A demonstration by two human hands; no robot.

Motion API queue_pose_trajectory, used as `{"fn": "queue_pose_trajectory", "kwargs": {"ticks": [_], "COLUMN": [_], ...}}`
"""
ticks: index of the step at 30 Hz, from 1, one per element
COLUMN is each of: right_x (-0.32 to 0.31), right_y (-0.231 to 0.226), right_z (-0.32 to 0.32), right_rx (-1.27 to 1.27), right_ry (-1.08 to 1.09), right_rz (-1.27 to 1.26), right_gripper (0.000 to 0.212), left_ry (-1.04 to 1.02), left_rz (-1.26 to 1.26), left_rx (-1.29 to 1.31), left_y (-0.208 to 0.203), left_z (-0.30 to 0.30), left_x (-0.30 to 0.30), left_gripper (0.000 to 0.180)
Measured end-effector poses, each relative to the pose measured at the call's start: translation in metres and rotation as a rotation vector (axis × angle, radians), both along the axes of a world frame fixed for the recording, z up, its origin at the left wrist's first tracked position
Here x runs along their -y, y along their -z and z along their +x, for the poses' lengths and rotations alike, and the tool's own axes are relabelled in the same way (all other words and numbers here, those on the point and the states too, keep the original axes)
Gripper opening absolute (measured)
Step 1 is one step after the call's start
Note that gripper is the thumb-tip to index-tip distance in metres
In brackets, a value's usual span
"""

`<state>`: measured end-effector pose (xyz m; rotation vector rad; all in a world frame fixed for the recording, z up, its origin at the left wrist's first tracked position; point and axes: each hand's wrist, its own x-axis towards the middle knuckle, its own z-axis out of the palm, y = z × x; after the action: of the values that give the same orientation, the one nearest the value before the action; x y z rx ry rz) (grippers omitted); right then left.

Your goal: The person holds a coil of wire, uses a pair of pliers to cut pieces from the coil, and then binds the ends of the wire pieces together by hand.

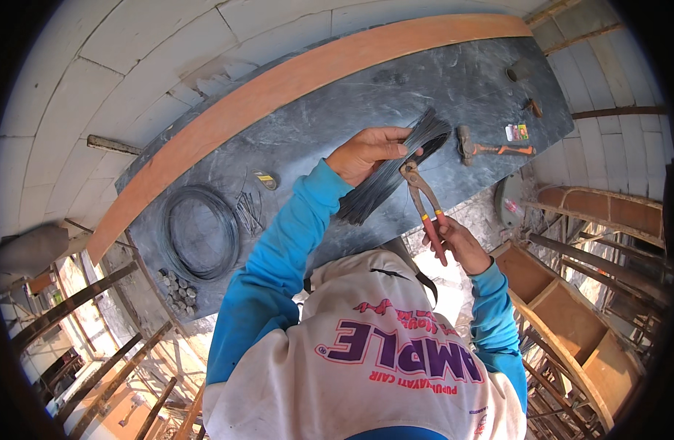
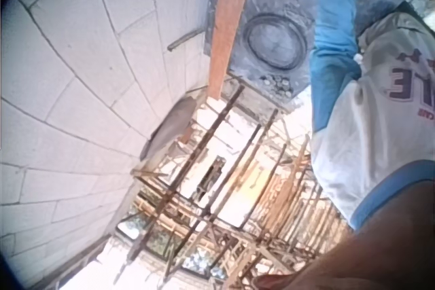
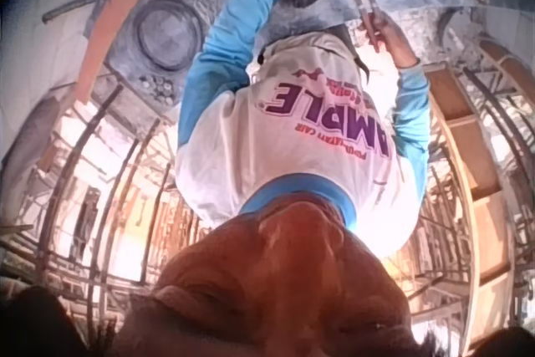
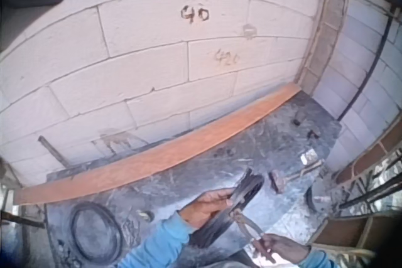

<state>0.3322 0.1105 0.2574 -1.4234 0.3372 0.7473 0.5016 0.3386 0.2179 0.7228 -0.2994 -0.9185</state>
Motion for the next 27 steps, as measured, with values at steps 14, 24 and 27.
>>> {"fn": "queue_pose_trajectory", "kwargs": {"ticks": [14,24,27], "right_x": [-0.014,-0.047,-0.081], "right_y": [0.001,-0.013,0.007], "right_z": [-0.018,-0.019,-0.02], "right_rx": [0.161,0.011,0.02], "right_ry": [0.05,0.173,0.393], "right_rz": [0.031,0.047,0.227], "right_gripper": [0.041,0.037,0.037], "left_ry": [0.024,-0.102,-0.234], "left_rz": [0.005,-0.02,0.041], "left_rx": [0.04,-0.064,-0.065], "left_y": [0.001,-0.004,-0.004], "left_z": [-0.002,-0.012,-0.009], "left_x": [0.004,0.021,0.03], "left_gripper": [0.053,0.05,0.052]}}
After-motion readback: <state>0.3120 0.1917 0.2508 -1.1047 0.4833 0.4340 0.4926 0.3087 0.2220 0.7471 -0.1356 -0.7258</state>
